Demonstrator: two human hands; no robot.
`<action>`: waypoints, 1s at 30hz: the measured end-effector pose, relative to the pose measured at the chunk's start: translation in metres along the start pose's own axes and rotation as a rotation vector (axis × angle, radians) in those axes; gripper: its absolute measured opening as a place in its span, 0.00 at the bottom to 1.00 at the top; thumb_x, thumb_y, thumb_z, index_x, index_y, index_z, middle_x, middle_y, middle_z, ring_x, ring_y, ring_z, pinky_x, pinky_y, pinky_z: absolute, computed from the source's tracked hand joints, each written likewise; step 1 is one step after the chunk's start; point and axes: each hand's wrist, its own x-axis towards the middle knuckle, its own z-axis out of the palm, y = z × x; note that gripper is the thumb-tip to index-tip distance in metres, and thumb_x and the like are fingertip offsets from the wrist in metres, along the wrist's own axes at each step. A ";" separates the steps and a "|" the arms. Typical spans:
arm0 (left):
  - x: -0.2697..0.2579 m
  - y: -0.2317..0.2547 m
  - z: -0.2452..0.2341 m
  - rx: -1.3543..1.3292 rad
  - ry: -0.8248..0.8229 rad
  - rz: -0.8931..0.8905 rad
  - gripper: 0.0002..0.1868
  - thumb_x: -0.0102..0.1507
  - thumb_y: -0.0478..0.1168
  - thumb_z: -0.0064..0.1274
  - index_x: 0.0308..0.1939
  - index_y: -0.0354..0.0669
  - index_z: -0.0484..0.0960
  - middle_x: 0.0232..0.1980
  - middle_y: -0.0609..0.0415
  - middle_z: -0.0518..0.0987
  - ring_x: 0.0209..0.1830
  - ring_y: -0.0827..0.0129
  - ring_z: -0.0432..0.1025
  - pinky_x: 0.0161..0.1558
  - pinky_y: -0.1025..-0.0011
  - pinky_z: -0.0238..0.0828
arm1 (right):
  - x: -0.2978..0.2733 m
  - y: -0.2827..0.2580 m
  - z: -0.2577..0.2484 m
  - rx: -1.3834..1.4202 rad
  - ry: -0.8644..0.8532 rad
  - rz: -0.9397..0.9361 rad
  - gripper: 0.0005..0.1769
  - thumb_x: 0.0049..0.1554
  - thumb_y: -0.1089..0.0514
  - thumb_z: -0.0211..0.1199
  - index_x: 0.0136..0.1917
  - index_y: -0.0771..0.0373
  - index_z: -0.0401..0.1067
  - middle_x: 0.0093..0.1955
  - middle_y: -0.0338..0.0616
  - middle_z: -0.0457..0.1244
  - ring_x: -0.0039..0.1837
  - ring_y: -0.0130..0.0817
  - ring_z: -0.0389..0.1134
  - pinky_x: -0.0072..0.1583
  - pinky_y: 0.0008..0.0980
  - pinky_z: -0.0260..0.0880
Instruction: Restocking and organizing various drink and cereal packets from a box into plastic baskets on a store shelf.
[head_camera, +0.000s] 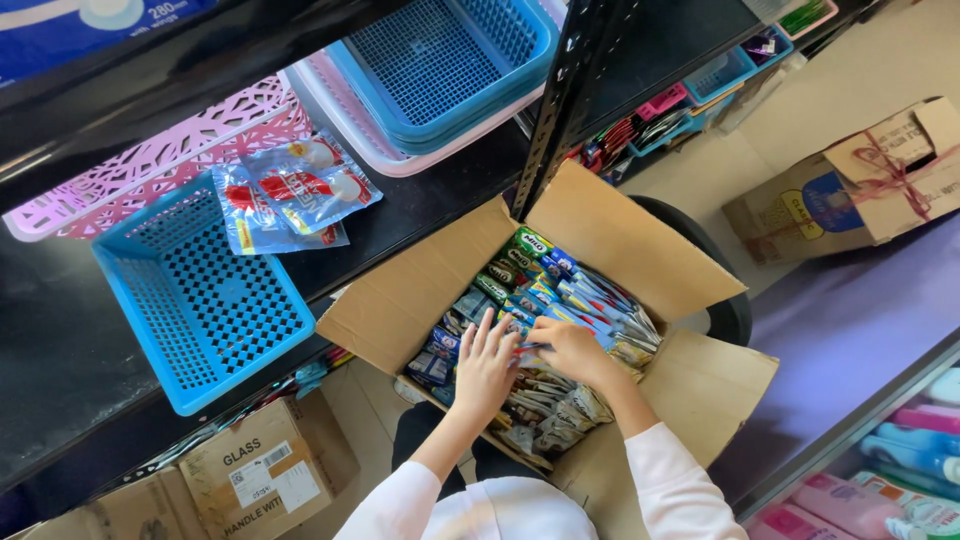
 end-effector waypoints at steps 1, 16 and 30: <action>-0.001 -0.005 0.007 -0.001 0.000 0.000 0.26 0.55 0.40 0.61 0.57 0.44 0.73 0.70 0.47 0.71 0.76 0.49 0.58 0.70 0.50 0.52 | 0.000 -0.002 -0.003 -0.001 -0.001 0.001 0.13 0.52 0.58 0.66 0.52 0.55 0.79 0.49 0.43 0.67 0.50 0.47 0.70 0.50 0.43 0.70; 0.052 -0.087 -0.106 -1.183 0.408 -0.637 0.15 0.66 0.34 0.57 0.54 0.37 0.73 0.48 0.52 0.82 0.44 0.74 0.76 0.46 0.71 0.75 | -0.012 0.219 0.118 -0.343 0.283 0.421 0.37 0.46 0.55 0.73 0.67 0.61 0.65 0.67 0.54 0.61 0.66 0.55 0.62 0.61 0.51 0.67; 0.122 -0.137 -0.125 -0.010 0.846 -0.420 0.54 0.61 0.39 0.66 0.79 0.28 0.43 0.81 0.29 0.45 0.82 0.38 0.44 0.79 0.51 0.37 | 0.001 0.172 0.102 -0.105 0.358 0.481 0.17 0.58 0.50 0.62 0.56 0.62 0.73 0.58 0.57 0.68 0.57 0.58 0.69 0.55 0.51 0.70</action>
